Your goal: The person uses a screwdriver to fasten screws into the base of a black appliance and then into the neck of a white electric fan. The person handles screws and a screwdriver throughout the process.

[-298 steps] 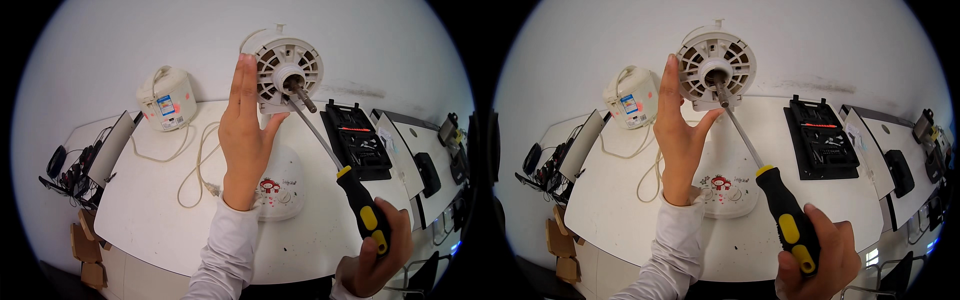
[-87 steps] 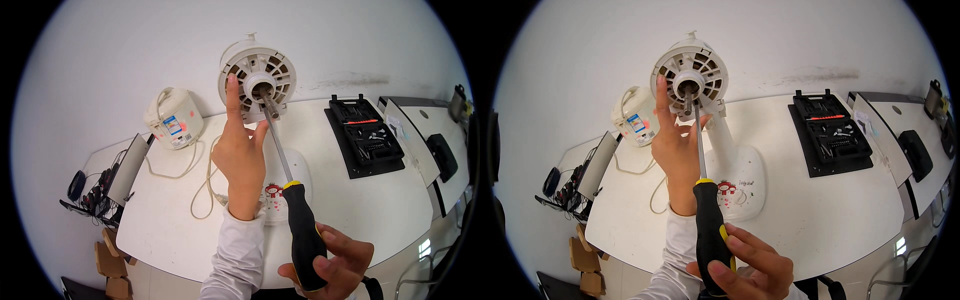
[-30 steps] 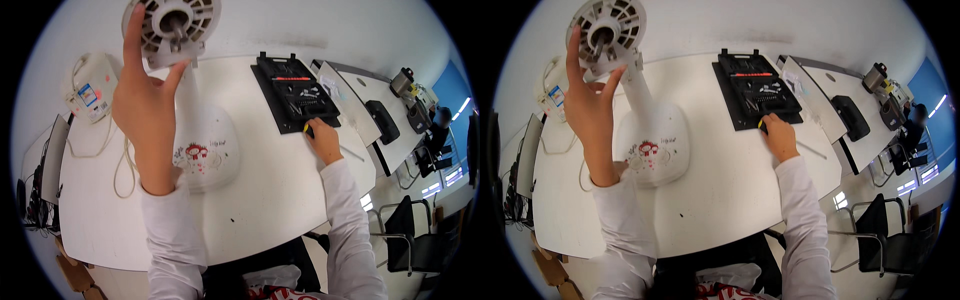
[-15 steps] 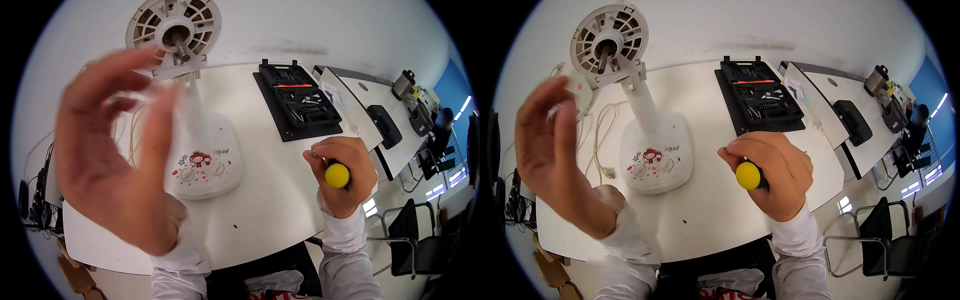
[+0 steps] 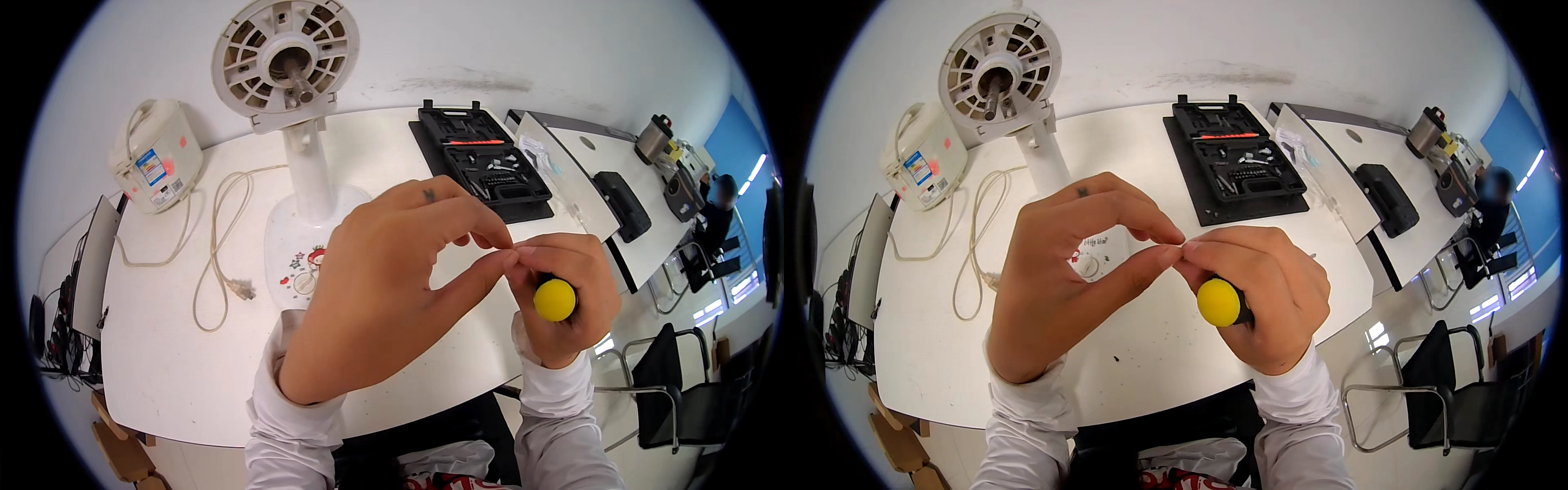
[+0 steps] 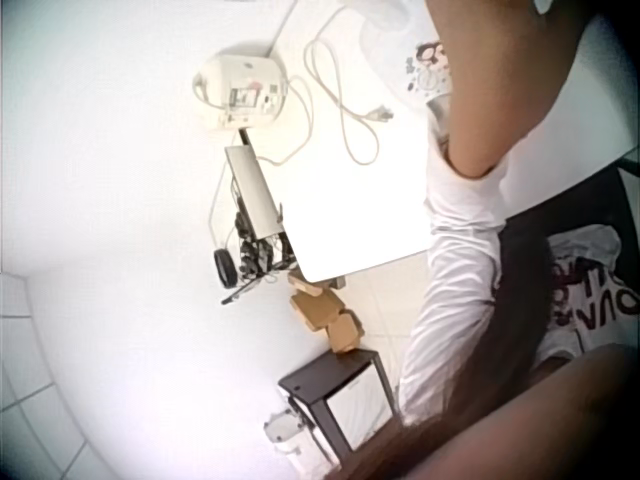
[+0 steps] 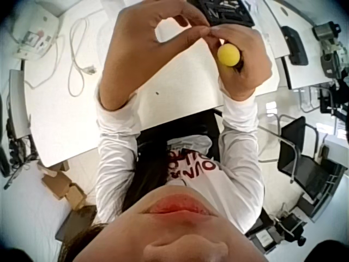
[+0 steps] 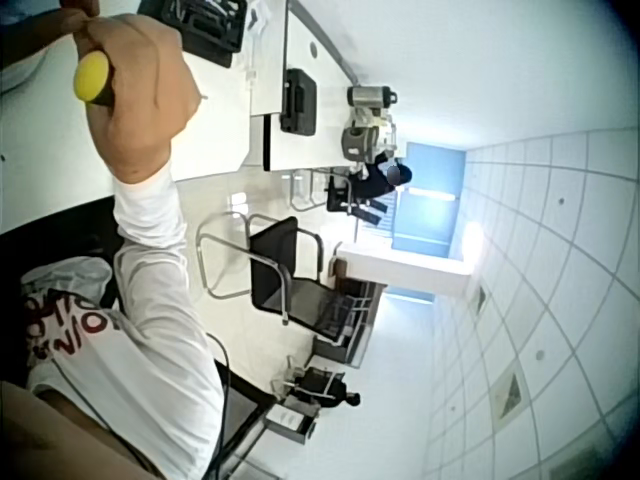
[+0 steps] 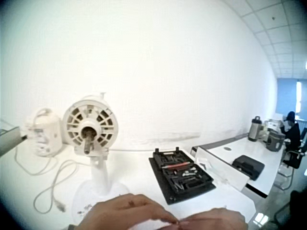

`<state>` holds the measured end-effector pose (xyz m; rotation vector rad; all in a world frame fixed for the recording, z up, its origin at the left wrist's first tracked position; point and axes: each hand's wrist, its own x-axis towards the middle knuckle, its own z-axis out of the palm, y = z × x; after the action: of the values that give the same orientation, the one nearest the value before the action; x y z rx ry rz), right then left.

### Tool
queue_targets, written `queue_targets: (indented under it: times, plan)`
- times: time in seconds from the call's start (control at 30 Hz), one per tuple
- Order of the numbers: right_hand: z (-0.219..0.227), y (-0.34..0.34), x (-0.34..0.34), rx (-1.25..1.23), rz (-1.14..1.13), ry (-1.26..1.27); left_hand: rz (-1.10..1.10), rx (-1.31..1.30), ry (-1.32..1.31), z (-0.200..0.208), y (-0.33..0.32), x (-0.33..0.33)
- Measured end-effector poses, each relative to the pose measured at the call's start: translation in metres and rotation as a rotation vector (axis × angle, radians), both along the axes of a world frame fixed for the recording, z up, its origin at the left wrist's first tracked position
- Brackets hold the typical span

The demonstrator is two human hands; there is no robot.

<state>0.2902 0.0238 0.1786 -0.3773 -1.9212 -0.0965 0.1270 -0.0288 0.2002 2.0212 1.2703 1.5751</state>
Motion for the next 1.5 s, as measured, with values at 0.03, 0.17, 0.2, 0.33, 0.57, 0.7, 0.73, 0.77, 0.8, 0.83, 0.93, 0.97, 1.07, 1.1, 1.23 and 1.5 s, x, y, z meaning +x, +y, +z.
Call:
queue_targets:
  times: [0.03,0.17,0.2,0.33,0.57,0.7,0.73,0.77,0.8,0.83,0.93,0.97,1.07,1.1,1.23,1.5]
  plan:
    - [0.000,0.000,0.000,0.002,-0.009,-0.002,-0.026,-0.016,-0.020,-0.001,0.001,0.000]
    - [-0.001,0.000,0.001,0.020,-0.050,0.007,-0.121,0.008,-0.067,-0.002,0.006,0.000]
    - [0.000,0.000,0.004,0.039,-0.017,0.028,-0.136,0.001,-0.131,-0.003,0.008,0.000]
    - [0.000,-0.011,0.032,0.243,0.361,0.386,-0.310,-0.156,-0.429,0.001,0.019,-0.005]
    - [0.043,-0.065,0.025,0.448,1.094,0.691,-0.566,-0.381,-0.626,-0.027,0.044,-0.015]
    - [0.048,-0.068,0.018,0.444,1.259,0.728,-0.621,-0.429,-0.587,-0.023,0.045,-0.005]
    - [0.047,-0.069,0.019,0.428,1.209,0.703,-0.653,-0.426,-0.569,-0.023,0.045,-0.004]
    - [0.047,-0.070,0.020,0.412,1.160,0.677,-0.687,-0.422,-0.551,-0.022,0.045,-0.004]
    - [0.047,-0.071,0.021,0.397,1.109,0.650,-0.721,-0.418,-0.532,-0.022,0.045,-0.003]
    - [0.044,-0.072,0.020,0.382,1.090,0.650,-0.708,-0.418,-0.535,-0.023,0.044,-0.004]
    - [0.038,-0.073,0.018,0.365,1.057,0.632,-0.667,-0.419,-0.541,-0.025,0.042,-0.005]
    - [0.038,-0.071,0.017,0.378,1.063,0.617,-0.649,-0.421,-0.542,-0.026,0.042,-0.005]
    - [0.040,-0.074,0.018,0.368,1.058,0.582,-0.637,-0.431,-0.565,-0.025,0.043,-0.003]
    - [0.041,-0.076,0.018,0.356,1.054,0.573,-0.638,-0.435,-0.576,-0.025,0.044,-0.002]
    - [0.040,-0.078,0.016,0.354,1.042,0.578,-0.639,-0.445,-0.586,-0.025,0.046,0.001]
    - [0.038,-0.079,0.012,0.347,1.075,0.582,-0.671,-0.449,-0.591,-0.027,0.046,0.002]
